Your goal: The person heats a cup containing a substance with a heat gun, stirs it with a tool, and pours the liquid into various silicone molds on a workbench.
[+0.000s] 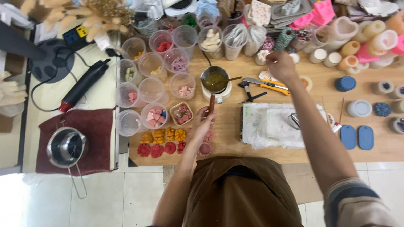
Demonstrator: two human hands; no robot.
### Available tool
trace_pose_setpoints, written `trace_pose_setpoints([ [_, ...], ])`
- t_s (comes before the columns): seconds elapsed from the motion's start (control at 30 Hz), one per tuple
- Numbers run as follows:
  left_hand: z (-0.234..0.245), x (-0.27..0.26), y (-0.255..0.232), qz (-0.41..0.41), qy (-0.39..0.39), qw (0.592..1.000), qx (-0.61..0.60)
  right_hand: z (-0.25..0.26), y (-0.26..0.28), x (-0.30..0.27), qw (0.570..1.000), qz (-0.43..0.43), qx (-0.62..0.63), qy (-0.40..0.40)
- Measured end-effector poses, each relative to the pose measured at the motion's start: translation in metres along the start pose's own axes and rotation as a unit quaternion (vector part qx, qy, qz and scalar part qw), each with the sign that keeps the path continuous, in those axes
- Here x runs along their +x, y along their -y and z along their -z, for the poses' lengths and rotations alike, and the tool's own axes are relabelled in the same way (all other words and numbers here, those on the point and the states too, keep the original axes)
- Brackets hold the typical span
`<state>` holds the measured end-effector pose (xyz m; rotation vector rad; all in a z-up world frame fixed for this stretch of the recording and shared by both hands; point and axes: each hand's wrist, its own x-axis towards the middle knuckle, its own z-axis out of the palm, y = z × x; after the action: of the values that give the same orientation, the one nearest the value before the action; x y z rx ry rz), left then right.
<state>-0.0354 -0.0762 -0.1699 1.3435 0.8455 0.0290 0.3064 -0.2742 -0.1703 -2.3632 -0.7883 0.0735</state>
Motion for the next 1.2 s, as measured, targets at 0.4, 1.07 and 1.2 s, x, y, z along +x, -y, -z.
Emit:
trace_pose_setpoints([
  [0.4,-0.015,0.026,-0.022,0.090,0.018,0.994,-0.062,-0.071,-0.128,0.031,0.927,-0.031,-0.191,0.323],
  [1.07,0.062,-0.058,-0.114,-0.078,-0.038,0.989,-0.118,-0.113,0.088,0.015,0.984,0.065,0.060,0.155],
  [1.2,0.066,-0.061,-0.101,-0.049,-0.036,0.988,-0.145,-0.123,0.092,-0.010,0.985,0.138,-0.012,0.107],
])
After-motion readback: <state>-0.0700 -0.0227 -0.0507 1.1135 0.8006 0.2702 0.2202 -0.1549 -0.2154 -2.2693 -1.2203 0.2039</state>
